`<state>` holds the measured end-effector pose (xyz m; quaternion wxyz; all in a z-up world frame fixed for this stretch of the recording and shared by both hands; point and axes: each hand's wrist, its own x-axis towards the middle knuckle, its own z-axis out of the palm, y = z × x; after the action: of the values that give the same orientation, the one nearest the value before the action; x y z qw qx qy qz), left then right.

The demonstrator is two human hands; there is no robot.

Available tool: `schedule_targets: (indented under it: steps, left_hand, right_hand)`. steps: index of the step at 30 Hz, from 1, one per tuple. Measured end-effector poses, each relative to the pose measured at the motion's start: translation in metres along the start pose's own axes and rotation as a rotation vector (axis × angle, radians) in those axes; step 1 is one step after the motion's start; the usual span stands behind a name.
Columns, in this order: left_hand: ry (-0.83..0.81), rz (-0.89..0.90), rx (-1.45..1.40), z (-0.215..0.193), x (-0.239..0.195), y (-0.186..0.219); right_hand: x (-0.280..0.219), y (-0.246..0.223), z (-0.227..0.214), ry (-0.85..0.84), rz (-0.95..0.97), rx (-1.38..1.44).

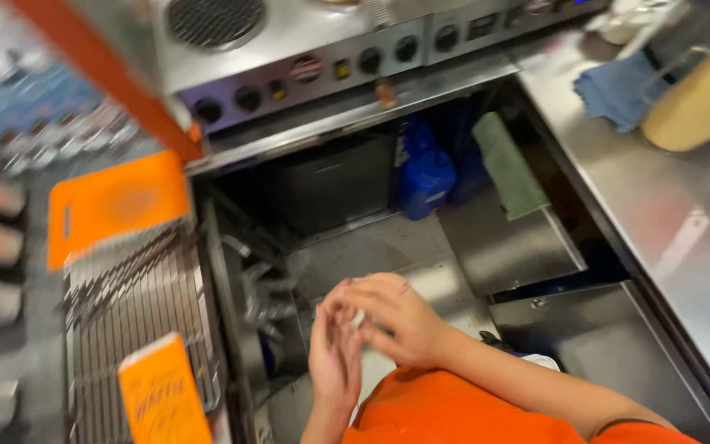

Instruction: The person pours batter from a pitcher into a waffle iron using a ladle, spreads it, and then organizes several plastic containers and bottles on the counter.

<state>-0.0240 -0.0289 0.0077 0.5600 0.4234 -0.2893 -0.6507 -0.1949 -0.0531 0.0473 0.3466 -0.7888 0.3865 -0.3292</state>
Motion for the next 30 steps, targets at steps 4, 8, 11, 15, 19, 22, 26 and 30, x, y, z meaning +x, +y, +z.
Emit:
schedule_targets:
  steps: [4, 8, 11, 15, 19, 22, 26, 30]
  left_hand:
    - [-0.633, -0.486, -0.851, 0.103, 0.073, 0.004]
    - [-0.646, -0.572, -0.764, 0.185, 0.123, 0.009]
    - [-0.617, -0.786, -0.723, 0.225, 0.155, 0.009]
    - [-0.631, -0.880, -0.683, 0.272, 0.203, -0.003]
    - [-0.940, -0.740, -0.364, 0.293, 0.263, -0.015]
    - [-0.983, -0.684, -0.145, 0.309, 0.300, -0.027]
    - [-1.046, -0.644, 0.029, 0.353, 0.339, -0.050]
    - [-1.089, -0.689, 0.059, 0.396, 0.356, -0.081]
  right_hand:
    - [0.017, 0.013, -0.053, 0.031, -0.278, -0.319]
    - [0.020, 0.059, -0.123, 0.222, -0.099, -0.377]
    - [0.010, 0.096, -0.177, 0.310, 0.085, -0.636]
    - [-0.003, 0.137, -0.257, 0.624, 0.318, -0.806]
    - [-0.037, 0.154, -0.363, 0.953, 0.463, -0.944]
    - [-0.067, 0.156, -0.457, 0.943, 0.550, -1.341]
    - [-0.093, 0.175, -0.562, 0.664, 0.748, -1.423]
    - [-0.089, 0.205, -0.596, 0.396, 1.055, -1.403]
